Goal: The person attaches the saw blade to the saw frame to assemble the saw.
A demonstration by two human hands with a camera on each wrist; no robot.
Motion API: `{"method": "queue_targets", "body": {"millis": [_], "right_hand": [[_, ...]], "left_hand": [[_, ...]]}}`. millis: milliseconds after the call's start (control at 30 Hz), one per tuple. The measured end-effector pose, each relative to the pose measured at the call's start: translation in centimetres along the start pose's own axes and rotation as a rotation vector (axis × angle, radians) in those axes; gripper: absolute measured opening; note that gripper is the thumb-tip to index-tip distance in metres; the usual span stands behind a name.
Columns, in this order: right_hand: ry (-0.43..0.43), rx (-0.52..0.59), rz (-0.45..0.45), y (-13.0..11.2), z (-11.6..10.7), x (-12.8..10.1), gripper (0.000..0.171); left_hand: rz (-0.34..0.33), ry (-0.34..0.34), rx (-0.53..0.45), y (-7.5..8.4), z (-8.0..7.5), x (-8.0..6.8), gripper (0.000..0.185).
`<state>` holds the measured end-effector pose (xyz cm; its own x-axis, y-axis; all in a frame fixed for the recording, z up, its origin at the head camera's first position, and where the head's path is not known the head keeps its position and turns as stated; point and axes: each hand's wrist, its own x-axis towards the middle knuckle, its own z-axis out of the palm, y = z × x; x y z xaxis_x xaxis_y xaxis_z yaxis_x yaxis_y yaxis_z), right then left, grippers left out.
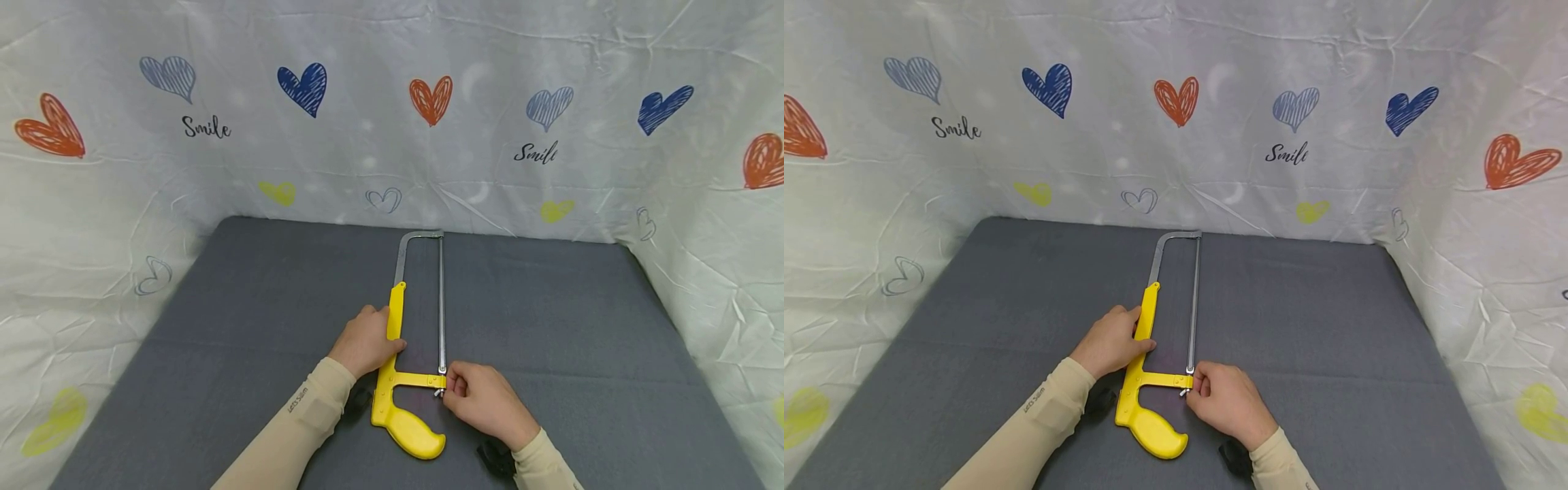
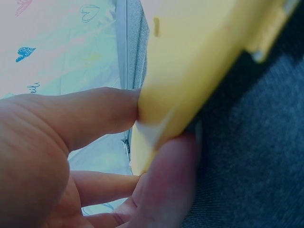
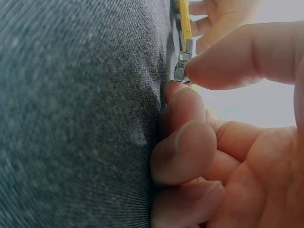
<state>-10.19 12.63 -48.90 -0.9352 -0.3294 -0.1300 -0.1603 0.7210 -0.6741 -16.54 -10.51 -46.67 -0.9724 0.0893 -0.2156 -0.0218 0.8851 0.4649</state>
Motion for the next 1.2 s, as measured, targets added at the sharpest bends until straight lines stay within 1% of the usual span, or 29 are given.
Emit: {"method": "queue_targets", "body": {"millis": [467,700,767,967,1067,1200], "right_hand": [[0.014,-0.036,-0.022,0.06,0.10,0.00,0.019],[-0.007,-0.026,0.032,-0.17,0.04,-0.06,0.015],[-0.001,-0.032,0.044,-0.24,0.14,-0.08,0.019],[0.019,-0.039,0.054,-0.30,0.54,-0.15,0.037],[0.026,-0.040,0.058,-0.30,0.56,-0.04,0.040],[0.033,-0.052,0.065,-0.27,0.64,0.05,0.041]], "left_hand": [[0.006,-0.002,0.002,0.02,-0.01,0.00,0.079],[0.005,-0.005,-0.003,0.08,-0.15,-0.03,0.078],[0.006,-0.006,-0.003,0.09,-0.14,-0.02,0.077],[0.004,-0.004,-0.003,-0.15,0.17,0.02,0.075],[-0.001,-0.006,-0.002,-0.07,0.12,0.11,0.076],[-0.005,-0.010,-0.004,-0.09,0.12,0.15,0.077]]}}
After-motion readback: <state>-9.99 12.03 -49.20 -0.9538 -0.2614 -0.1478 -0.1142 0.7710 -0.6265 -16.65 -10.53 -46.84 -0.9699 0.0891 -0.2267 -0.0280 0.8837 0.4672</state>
